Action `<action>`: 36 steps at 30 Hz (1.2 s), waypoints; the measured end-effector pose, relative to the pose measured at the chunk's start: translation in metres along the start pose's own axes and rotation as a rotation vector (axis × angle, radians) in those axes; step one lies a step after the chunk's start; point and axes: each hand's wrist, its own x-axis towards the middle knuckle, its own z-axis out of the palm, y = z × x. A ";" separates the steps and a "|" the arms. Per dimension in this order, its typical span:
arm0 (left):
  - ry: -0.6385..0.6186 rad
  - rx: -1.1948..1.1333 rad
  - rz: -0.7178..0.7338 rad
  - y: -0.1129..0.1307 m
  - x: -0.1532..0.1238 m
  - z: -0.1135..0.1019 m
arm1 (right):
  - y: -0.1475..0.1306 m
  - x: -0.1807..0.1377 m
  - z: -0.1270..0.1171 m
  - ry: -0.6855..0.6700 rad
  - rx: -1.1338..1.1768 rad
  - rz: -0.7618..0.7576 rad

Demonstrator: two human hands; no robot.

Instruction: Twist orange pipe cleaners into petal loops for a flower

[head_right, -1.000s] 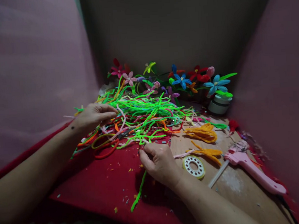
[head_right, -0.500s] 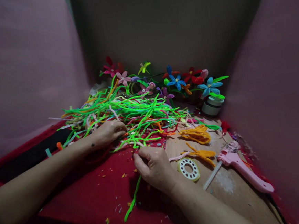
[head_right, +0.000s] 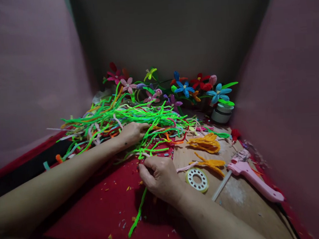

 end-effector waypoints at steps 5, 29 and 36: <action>0.020 0.124 -0.006 0.015 0.003 0.008 | 0.002 0.000 0.001 0.006 0.014 -0.024; -0.059 0.089 -0.187 -0.014 -0.012 -0.052 | 0.001 0.001 0.001 0.018 0.026 -0.053; 0.075 -0.804 -0.282 -0.008 -0.034 -0.065 | 0.002 0.003 -0.001 0.045 0.123 0.018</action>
